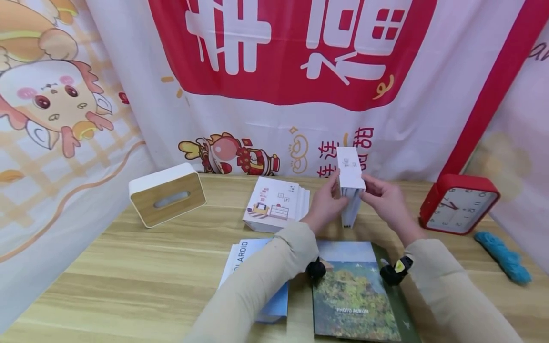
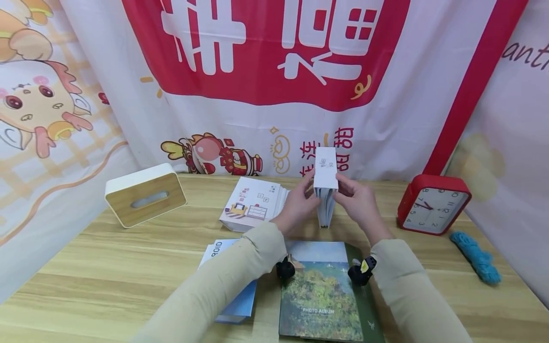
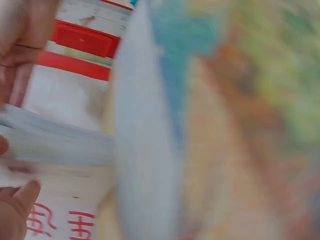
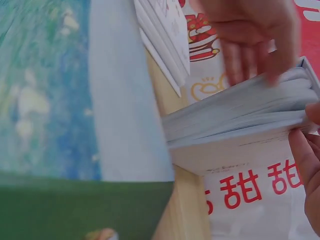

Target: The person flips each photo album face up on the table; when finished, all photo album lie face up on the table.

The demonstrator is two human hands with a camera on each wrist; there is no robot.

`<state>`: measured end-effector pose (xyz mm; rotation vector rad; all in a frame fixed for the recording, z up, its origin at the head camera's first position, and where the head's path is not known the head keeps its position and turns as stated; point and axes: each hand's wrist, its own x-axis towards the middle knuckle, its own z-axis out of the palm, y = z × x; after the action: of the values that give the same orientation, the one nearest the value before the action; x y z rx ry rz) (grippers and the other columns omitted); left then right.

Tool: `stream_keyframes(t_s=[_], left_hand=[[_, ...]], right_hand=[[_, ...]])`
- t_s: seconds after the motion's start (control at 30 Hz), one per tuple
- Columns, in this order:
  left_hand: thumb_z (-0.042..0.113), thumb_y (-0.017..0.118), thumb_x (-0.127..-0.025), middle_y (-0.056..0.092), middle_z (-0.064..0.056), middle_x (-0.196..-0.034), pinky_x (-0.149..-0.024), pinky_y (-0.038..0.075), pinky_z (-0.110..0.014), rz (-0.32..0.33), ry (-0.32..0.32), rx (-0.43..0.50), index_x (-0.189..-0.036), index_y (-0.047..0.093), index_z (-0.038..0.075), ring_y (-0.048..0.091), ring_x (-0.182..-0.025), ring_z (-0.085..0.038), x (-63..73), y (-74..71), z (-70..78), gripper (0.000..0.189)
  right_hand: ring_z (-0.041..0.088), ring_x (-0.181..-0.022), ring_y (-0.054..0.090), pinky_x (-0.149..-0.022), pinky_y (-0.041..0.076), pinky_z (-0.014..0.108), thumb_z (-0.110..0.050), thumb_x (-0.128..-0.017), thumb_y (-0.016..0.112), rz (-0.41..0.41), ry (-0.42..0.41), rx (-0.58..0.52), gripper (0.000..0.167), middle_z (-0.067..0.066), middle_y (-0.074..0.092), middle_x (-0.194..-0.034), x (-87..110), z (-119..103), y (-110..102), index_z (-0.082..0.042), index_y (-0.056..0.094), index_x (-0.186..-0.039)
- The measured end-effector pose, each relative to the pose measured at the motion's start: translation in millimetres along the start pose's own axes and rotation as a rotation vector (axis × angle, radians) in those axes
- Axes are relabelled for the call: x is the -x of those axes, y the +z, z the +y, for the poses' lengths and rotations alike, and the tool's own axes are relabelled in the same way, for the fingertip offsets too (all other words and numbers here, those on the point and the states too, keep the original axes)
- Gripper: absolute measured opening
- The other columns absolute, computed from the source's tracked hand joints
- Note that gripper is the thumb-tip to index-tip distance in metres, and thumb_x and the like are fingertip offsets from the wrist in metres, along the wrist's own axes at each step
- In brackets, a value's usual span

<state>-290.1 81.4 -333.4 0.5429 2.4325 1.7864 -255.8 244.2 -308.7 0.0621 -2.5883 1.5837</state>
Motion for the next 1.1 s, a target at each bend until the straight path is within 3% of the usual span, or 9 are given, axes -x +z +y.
stream_keyframes(t_s=[0.1,0.23,0.33,0.47,0.6,0.83,1.1], left_hand=[[0.016,0.062,-0.086,0.029,0.008,-0.15,-0.107,0.033,-0.035,-0.031,0.056,-0.128,-0.138,0.04,0.034,0.032,-0.135,-0.016,-1.9,-6.0,12.1,0.06],[0.021,0.062,-0.088,0.026,0.005,-0.152,-0.112,0.023,-0.029,-0.125,0.219,-0.428,-0.13,0.054,0.021,0.022,-0.139,-0.013,-9.5,-12.2,28.2,0.042],[0.024,0.061,-0.089,0.031,0.003,-0.15,-0.112,0.021,-0.026,-0.195,0.302,-0.603,-0.125,0.059,0.02,0.023,-0.139,-0.014,-16.1,-15.8,37.6,0.036],[0.023,0.06,-0.09,0.038,0.004,-0.146,-0.109,0.029,-0.023,-0.312,0.307,-0.685,-0.126,0.058,0.021,0.033,-0.135,-0.012,-21.2,-18.7,46.9,0.037],[0.02,0.06,-0.09,0.047,0.006,-0.139,-0.101,0.037,-0.02,-0.372,0.317,-0.738,-0.13,0.055,0.022,0.043,-0.127,-0.01,-24.2,-18.9,52.1,0.04],[0.019,0.057,-0.092,0.051,0.01,-0.135,-0.097,0.041,-0.021,-0.37,0.303,-0.819,-0.132,0.052,0.026,0.046,-0.123,-0.007,-22.5,-19.3,59.5,0.041],[0.02,0.054,-0.094,0.058,0.007,-0.124,-0.09,0.044,-0.02,-0.352,0.457,-0.97,-0.127,0.057,0.024,0.054,-0.113,-0.009,-20.0,-17.4,59.5,0.034]], right_hand=[[0.028,-0.125,0.047,-0.097,0.044,0.038,-0.02,-0.09,0.06,-0.038,-0.011,-0.039,0.062,0.013,0.043,-0.141,-1.8,7.9,-0.2,-0.021,0.031,-0.144],[0.03,-0.127,0.044,-0.097,0.043,0.037,-0.013,-0.089,0.061,-0.12,0.002,-0.094,0.07,0.016,0.039,-0.144,-2.4,21.5,-4.2,-0.019,0.022,-0.147],[0.03,-0.129,0.04,-0.096,0.043,0.035,-0.009,-0.088,0.061,-0.188,0.014,-0.14,0.073,0.015,0.034,-0.146,-3.2,31.2,-4.6,-0.017,0.019,-0.148],[0.031,-0.132,0.036,-0.095,0.044,0.031,-0.004,-0.088,0.059,-0.254,0.02,-0.179,0.074,0.014,0.03,-0.148,-3.9,38.6,-1.6,-0.016,0.018,-0.148],[0.033,-0.132,0.034,-0.098,0.042,0.036,-0.004,-0.089,0.057,-0.292,0.03,-0.169,0.074,0.017,0.028,-0.149,-4.4,39.8,-0.1,-0.015,0.016,-0.149],[0.037,-0.132,0.033,-0.102,0.035,0.047,-0.004,-0.086,0.062,-0.42,0.049,-0.083,0.083,0.022,0.028,-0.147,-10.1,49.2,-0.8,-0.015,0.009,-0.15],[0.038,-0.131,0.033,-0.103,0.034,0.048,-0.005,-0.085,0.063,-0.382,0.018,-0.047,0.081,0.025,0.033,-0.143,-5.3,48.9,1.5,-0.012,0.013,-0.149]])
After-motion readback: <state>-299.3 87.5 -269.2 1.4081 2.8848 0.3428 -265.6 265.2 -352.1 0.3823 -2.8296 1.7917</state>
